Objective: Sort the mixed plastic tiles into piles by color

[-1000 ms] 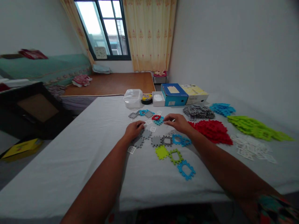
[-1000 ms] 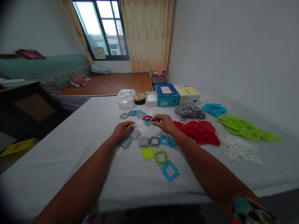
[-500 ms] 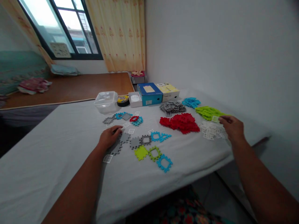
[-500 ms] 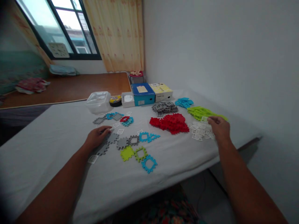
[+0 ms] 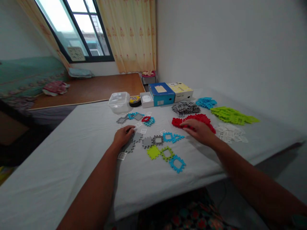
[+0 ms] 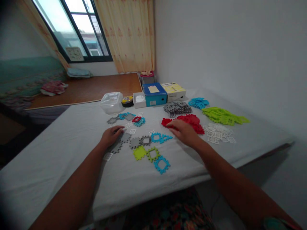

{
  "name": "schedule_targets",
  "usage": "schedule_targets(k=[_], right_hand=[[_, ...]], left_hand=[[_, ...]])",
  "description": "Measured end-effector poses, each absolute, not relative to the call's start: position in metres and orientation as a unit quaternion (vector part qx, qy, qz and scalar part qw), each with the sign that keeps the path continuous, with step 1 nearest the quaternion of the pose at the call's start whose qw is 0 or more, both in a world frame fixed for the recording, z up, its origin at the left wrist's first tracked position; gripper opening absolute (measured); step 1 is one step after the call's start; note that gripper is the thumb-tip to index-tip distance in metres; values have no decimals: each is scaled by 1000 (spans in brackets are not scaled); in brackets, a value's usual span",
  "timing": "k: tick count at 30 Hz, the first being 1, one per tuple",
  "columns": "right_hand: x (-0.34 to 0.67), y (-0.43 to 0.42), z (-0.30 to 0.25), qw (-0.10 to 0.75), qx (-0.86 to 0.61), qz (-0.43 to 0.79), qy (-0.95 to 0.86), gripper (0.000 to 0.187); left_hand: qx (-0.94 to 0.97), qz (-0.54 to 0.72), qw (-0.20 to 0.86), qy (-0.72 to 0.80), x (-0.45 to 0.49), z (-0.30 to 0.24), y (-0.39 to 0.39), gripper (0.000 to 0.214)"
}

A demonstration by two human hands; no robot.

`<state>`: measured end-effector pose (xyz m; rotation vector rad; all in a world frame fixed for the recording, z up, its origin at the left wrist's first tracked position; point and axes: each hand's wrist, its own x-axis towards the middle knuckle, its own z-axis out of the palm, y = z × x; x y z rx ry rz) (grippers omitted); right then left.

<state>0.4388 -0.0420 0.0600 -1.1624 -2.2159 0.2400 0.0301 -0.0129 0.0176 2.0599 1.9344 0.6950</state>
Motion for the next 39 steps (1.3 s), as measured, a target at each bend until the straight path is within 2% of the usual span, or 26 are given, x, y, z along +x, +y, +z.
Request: schedule_targets(k=[3,7,14,17,21,27,34,39], right_hand=[[378,-34,51,192,-367,97,-905,33],[347,-20,35,98,-420,67,-900,37],[358,-16,34,117,-428,135,-886,32],[359,-16,35,129,-427,158,-881,22],[353,-18,36,186,-407,191,-874,11],[370,-27,49,320,-387,166,-849,18],[435,-34,39,421,-489,206,-736,20],[499,-32,41,519,-572,113,-625,31]], left_hand=[[707,244,119,653,29,15,-12,40],[707,248,124,650,27,12,-11,40],[711,237,118,652,29,12,-9,38],[710,233,114,654,29,12,-9,38],[711,226,110,656,30,15,-11,37],[716,230,112,650,27,16,-9,41],[709,221,109,661,25,18,-7,44],[706,220,115,663,24,19,-8,46]])
